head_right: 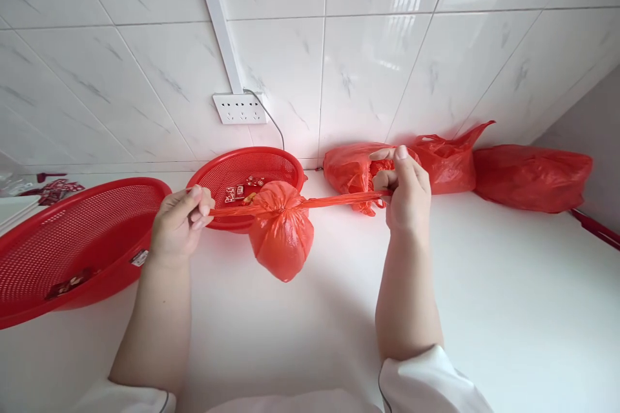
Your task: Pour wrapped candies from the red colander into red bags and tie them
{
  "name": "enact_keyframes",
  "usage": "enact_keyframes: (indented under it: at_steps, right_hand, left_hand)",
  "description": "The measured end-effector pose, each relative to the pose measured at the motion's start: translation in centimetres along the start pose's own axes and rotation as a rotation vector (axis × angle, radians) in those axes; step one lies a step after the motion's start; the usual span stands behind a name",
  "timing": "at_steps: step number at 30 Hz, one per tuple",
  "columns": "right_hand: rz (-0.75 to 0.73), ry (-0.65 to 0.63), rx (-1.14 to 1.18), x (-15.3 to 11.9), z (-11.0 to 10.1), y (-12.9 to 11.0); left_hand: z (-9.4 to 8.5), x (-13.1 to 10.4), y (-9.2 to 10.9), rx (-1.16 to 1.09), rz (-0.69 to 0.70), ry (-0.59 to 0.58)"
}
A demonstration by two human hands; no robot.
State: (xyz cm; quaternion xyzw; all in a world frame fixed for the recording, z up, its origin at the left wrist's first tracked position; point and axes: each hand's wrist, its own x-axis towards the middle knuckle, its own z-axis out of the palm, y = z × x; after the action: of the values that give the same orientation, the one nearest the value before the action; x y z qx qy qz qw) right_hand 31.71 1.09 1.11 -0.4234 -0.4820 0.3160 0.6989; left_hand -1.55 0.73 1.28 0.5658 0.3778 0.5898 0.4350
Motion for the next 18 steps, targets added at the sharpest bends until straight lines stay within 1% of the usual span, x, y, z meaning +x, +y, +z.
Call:
enact_keyframes:
  at_steps: [3,4,6,8,10,12,13,15,18]
  right_hand:
    - [-0.055,-0.080,-0.063,-0.2,0.0,-0.1]
    - [-0.050,-0.114,-0.103,-0.2,-0.2,-0.1]
    - [-0.021,-0.200,-0.239,-0.2,-0.7,-0.1]
    - [0.003,-0.338,-0.435,-0.1,-1.0,0.0]
    - [-0.007,-0.488,-0.632,-0.2,-0.9,0.1]
    - [-0.037,-0.589,-0.783,-0.7,0.0,0.5]
    - [-0.048,-0.626,-0.834,-1.1,0.8,0.8]
    - [-0.053,-0.734,-0.897,-2.7,2.8,1.9]
    - [-0.060,-0.995,-0.961,-5.7,5.5,4.2]
  left_hand:
    - [0.0,0.0,-0.3,0.104,0.010,-0.055]
    - [0.0,0.0,-0.3,0.179,-0.006,-0.088]
    - [0.1,0.0,-0.4,0.369,-0.089,-0.189]
    - [0.4,0.0,-0.6,0.533,-0.198,-0.316]
    - [0.6,0.0,-0.9,0.618,-0.283,-0.435]
    - [0.7,0.1,-1.0,0.652,-0.316,-0.491]
    - [0.6,0.1,-1.0,0.667,-0.311,-0.481]
    - [0.3,0.0,-0.7,0.709,-0.272,-0.404]
    - [-0.5,0.0,0.1,0.777,-0.235,-0.294]
